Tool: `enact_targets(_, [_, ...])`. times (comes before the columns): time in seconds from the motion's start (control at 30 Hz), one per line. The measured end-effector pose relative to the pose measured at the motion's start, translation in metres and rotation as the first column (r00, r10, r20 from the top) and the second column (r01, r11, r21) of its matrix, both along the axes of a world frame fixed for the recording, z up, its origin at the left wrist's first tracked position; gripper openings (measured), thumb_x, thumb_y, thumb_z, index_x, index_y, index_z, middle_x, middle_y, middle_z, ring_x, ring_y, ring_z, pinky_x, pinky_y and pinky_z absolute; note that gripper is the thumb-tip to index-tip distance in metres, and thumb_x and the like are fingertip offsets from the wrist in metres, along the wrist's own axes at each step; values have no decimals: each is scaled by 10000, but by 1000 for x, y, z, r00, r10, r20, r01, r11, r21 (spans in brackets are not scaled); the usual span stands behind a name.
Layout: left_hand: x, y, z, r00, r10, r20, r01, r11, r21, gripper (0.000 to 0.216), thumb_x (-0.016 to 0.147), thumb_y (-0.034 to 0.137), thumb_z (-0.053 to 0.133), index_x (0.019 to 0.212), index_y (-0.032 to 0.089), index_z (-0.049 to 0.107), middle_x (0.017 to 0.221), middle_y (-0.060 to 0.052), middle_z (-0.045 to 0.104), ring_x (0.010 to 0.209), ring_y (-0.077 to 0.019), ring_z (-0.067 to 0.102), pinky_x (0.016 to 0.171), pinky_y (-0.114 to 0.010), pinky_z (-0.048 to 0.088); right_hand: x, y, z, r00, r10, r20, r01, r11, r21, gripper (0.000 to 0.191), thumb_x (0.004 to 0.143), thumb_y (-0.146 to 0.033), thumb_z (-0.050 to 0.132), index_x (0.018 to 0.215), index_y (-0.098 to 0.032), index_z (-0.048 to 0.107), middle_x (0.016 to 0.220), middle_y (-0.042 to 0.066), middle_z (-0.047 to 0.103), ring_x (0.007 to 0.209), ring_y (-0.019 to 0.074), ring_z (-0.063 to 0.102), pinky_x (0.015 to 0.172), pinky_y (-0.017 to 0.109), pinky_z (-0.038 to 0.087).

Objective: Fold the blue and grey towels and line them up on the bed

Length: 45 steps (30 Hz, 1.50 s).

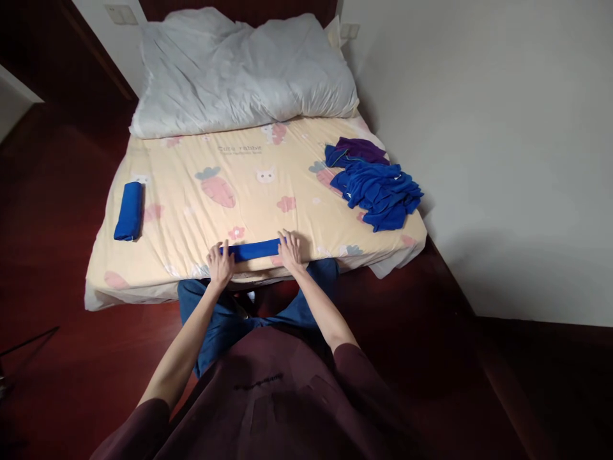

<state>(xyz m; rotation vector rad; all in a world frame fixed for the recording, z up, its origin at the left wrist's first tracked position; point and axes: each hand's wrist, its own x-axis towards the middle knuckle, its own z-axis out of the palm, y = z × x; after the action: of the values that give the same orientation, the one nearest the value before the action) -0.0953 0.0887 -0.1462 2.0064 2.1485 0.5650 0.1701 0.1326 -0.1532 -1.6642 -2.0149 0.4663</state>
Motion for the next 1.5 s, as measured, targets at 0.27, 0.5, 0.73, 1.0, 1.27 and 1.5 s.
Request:
enact_targets(0.27, [31, 15, -17, 930, -367, 13, 367, 928, -58, 713, 977, 450, 423, 1593, 112, 305, 1661, -171, 268, 1569, -337, 136, 1262, -538, 117, -61, 0, -15, 946, 312, 90, -317, 947, 48, 497, 1046, -355, 416, 1512, -191, 479, 1624, 92, 385, 1546, 257, 251, 1295, 501, 128])
enact_targets(0.5, [-24, 15, -36, 961, -277, 17, 278, 956, -90, 830, 946, 566, 462, 1614, 127, 239, 1676, -169, 219, 1574, -327, 112, 1269, -543, 72, -15, 7, -36, 971, 229, 65, -232, 972, 28, 546, 1048, -425, 416, 1532, -176, 451, 1637, 98, 359, 1559, 247, 220, 1302, 490, 91])
enact_targets(0.73, [-33, 19, -35, 954, -295, 50, 299, 948, -109, 865, 947, 620, 434, 1595, 73, 263, 1662, -206, 239, 1572, -342, 110, 1269, -549, 78, 21, 21, -38, 1000, 31, -1, -31, 998, -60, 528, 1036, -382, 410, 1527, -189, 441, 1639, 101, 354, 1555, 259, 229, 1285, 542, 83])
enact_targets(1.0, [-29, 65, -11, 855, -504, 122, 518, 821, -239, 517, 936, 333, 542, 1441, 221, 547, 1461, -146, 569, 1398, -325, 486, 1170, -474, 357, 28, -38, -22, 725, -517, -455, 423, 856, -298, 414, 911, -427, 566, 1232, -169, 607, 1142, 162, 708, 1087, 297, 698, 937, 459, 587])
enact_targets(1.27, [-19, 118, -20, 836, -499, 227, 544, 705, -455, 503, 595, 310, 824, 1081, 214, 737, 1069, -112, 744, 1026, -326, 680, 879, -370, 537, -6, -34, -12, 245, -722, -648, 74, 680, -730, 284, 791, -407, 804, 808, -198, 612, 800, 64, 734, 750, 200, 762, 661, 302, 655])
enact_targets(1.5, [-18, 133, -32, 843, -486, 231, 515, 605, -607, 531, 531, 378, 831, 1024, 205, 733, 1035, -101, 743, 941, -293, 682, 820, -340, 538, -26, -1, -16, 154, -824, -545, 266, 566, -780, 418, 634, -409, 923, 710, -210, 563, 527, -33, 601, 447, 111, 572, 373, 200, 469])
